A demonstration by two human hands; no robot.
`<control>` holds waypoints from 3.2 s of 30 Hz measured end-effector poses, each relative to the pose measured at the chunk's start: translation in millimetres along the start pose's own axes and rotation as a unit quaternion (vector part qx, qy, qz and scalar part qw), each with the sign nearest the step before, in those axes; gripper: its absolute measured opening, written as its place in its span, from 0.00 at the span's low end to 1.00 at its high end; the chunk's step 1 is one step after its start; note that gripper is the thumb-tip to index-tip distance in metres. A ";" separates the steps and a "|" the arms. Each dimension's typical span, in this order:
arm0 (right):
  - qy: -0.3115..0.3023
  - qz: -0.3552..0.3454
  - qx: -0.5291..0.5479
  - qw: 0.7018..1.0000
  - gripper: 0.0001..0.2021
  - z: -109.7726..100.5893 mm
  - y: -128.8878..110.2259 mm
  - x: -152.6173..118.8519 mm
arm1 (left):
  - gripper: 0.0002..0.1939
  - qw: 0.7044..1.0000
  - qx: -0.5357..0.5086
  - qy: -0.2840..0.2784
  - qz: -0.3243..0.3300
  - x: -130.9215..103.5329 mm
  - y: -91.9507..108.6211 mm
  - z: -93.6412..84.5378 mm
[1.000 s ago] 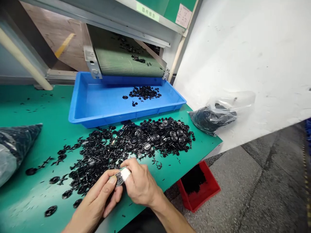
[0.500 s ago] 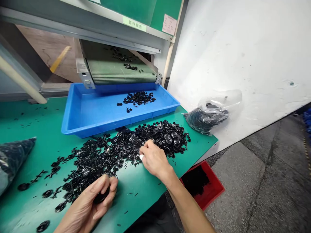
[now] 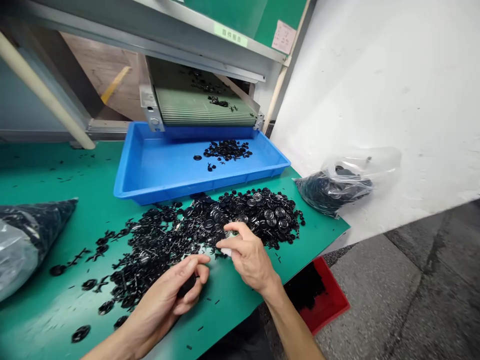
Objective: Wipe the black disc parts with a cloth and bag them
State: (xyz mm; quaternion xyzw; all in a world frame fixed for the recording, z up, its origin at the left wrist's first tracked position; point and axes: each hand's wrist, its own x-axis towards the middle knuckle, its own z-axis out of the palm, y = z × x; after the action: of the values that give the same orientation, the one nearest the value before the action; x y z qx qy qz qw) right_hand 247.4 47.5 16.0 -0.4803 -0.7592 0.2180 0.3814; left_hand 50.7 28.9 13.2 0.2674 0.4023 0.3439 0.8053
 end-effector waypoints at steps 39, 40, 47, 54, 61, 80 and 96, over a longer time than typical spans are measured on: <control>-0.091 0.159 0.092 0.979 0.14 13.4 -35.0 -40.3 | 0.15 0.905 0.400 -0.020 0.143 -4.2 -20.2 -1.8; -0.087 0.158 0.102 0.978 0.13 15.9 -33.2 -41.9 | 0.15 0.904 0.403 -0.016 0.145 -4.0 -22.0 -1.9; -0.070 0.225 0.205 0.950 0.06 34.8 -25.1 -31.7 | 0.18 0.942 0.308 0.029 0.132 -8.7 -26.1 2.5; -0.077 0.098 -0.096 0.988 0.17 25.2 -25.0 -6.2 | 0.14 0.976 0.054 0.141 0.158 -7.8 -10.2 -2.5; -0.206 0.091 -0.259 0.939 0.18 29.4 -40.3 7.9 | 0.15 0.981 -0.017 0.098 0.166 -4.4 -4.3 -6.7; 0.022 0.244 0.197 0.949 0.08 40.5 -36.0 -29.3 | 0.17 0.941 0.304 0.055 0.136 -4.3 -6.5 -1.9; -0.104 0.074 0.015 0.992 0.16 22.1 -43.3 -32.7 | 0.16 0.912 0.387 0.036 0.130 -2.8 -6.1 -4.2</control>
State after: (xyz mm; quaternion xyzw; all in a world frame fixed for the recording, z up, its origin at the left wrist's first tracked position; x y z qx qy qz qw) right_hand 213.7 -0.2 20.5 -0.5039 -0.7537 0.3063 0.2903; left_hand 48.0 23.6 8.0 0.5953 0.4947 0.2719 0.5719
